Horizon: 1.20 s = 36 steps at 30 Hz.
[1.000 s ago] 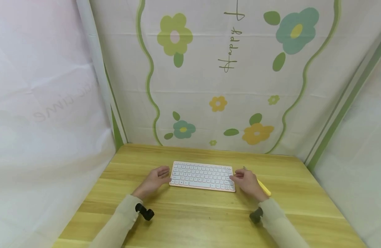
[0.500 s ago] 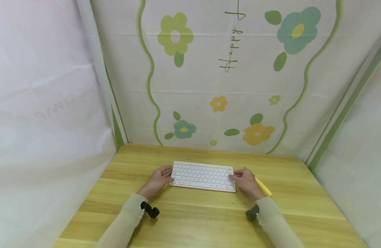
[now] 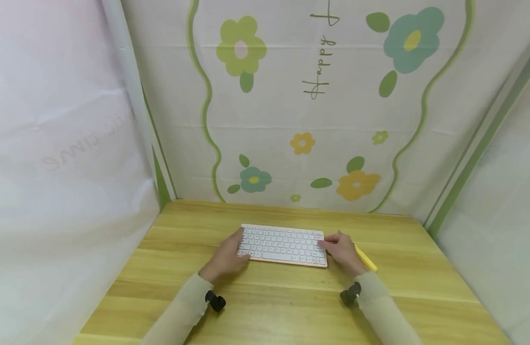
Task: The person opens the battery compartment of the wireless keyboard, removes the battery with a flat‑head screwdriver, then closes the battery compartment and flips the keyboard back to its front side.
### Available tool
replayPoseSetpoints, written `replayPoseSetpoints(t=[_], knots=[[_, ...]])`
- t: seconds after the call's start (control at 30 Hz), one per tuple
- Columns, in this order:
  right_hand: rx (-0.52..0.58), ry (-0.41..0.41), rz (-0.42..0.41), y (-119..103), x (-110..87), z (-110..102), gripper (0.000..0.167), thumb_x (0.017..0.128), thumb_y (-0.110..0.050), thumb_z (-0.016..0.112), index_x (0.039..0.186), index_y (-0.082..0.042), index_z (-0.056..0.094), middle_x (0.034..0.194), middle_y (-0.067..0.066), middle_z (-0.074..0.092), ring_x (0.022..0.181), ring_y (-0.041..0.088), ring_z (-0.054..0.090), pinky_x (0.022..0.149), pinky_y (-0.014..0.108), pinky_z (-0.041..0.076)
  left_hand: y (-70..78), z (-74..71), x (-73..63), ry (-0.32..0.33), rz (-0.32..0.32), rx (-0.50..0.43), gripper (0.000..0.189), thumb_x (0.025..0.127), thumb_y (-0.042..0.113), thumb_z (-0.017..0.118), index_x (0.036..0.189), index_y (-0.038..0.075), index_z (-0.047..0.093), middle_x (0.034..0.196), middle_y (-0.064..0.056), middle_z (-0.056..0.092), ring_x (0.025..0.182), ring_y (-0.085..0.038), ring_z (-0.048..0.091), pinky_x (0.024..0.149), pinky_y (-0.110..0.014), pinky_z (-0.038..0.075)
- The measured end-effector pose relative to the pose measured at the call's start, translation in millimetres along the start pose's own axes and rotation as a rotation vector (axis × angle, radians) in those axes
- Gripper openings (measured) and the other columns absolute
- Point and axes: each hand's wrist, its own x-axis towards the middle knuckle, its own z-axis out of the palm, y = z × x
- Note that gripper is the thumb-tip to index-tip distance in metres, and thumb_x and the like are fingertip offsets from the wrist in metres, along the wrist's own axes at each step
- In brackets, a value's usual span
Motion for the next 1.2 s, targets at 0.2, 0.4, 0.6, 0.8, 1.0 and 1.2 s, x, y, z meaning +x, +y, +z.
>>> replayPoseSetpoints(t=[0.2, 0.4, 0.6, 0.8, 1.0, 1.2], knots=[[0.259, -0.012, 0.068, 1.8, -9.8, -5.4, 0.043, 0.105, -0.027, 0.068, 0.133, 0.005, 0.068, 0.131, 0.021, 0.071, 0.105, 0.014, 0.073, 0.088, 0.023, 0.062, 30.8, 12.3, -3.0, -0.091, 0.232, 0.213, 0.091, 0.092, 0.009, 0.074, 0.163, -0.012, 0.021, 0.172, -0.029, 0.023, 0.161, -0.041, 0.026, 0.13, -0.053, 0.029], [0.443, -0.014, 0.162, -3.8, -21.5, 0.2, 0.052, 0.107, -0.03, 0.064, 0.143, 0.007, 0.058, 0.134, 0.02, 0.07, 0.103, 0.011, 0.071, 0.093, 0.026, 0.062, 58.8, 32.1, 2.5, -0.129, 0.309, 0.366, 0.093, 0.093, 0.016, 0.075, 0.166, -0.006, 0.02, 0.176, -0.02, 0.02, 0.164, -0.034, 0.023, 0.132, -0.048, 0.027], [0.524, -0.009, 0.181, -11.1, -30.8, 4.2, 0.053, 0.107, -0.034, 0.064, 0.144, 0.003, 0.058, 0.134, 0.014, 0.07, 0.107, 0.011, 0.069, 0.09, 0.022, 0.06, 82.9, 54.6, 11.8, -0.116, 0.408, 0.513, 0.097, 0.092, 0.022, 0.078, 0.166, -0.005, 0.021, 0.176, -0.02, 0.02, 0.164, -0.033, 0.023, 0.132, -0.046, 0.028], [0.551, 0.013, 0.188, -20.6, -38.9, 1.8, 0.056, 0.106, -0.038, 0.064, 0.147, 0.0, 0.057, 0.141, 0.014, 0.065, 0.111, 0.011, 0.069, 0.096, 0.024, 0.059, 96.9, 77.9, 23.9, -0.046, 0.508, 0.694, 0.097, 0.09, 0.023, 0.078, 0.165, -0.005, 0.024, 0.175, -0.02, 0.024, 0.163, -0.033, 0.028, 0.129, -0.046, 0.035], [0.575, 0.025, 0.161, -35.1, -43.9, 1.5, 0.053, 0.105, -0.037, 0.066, 0.143, 0.0, 0.06, 0.13, 0.009, 0.071, 0.108, 0.009, 0.069, 0.093, 0.021, 0.06, 98.8, 88.0, 29.2, 0.008, 0.512, 0.775, 0.098, 0.091, 0.023, 0.079, 0.166, -0.003, 0.023, 0.175, -0.019, 0.025, 0.163, -0.03, 0.027, 0.129, -0.042, 0.036], [0.587, 0.017, 0.128, -45.0, -48.8, -0.4, 0.051, 0.106, -0.036, 0.065, 0.143, 0.0, 0.059, 0.128, 0.007, 0.071, 0.109, 0.009, 0.07, 0.094, 0.02, 0.06, 98.6, 87.9, 27.6, 0.034, 0.512, 0.715, 0.081, 0.099, -0.001, 0.066, 0.166, -0.003, 0.022, 0.174, -0.021, 0.025, 0.162, -0.032, 0.028, 0.127, -0.045, 0.038]])
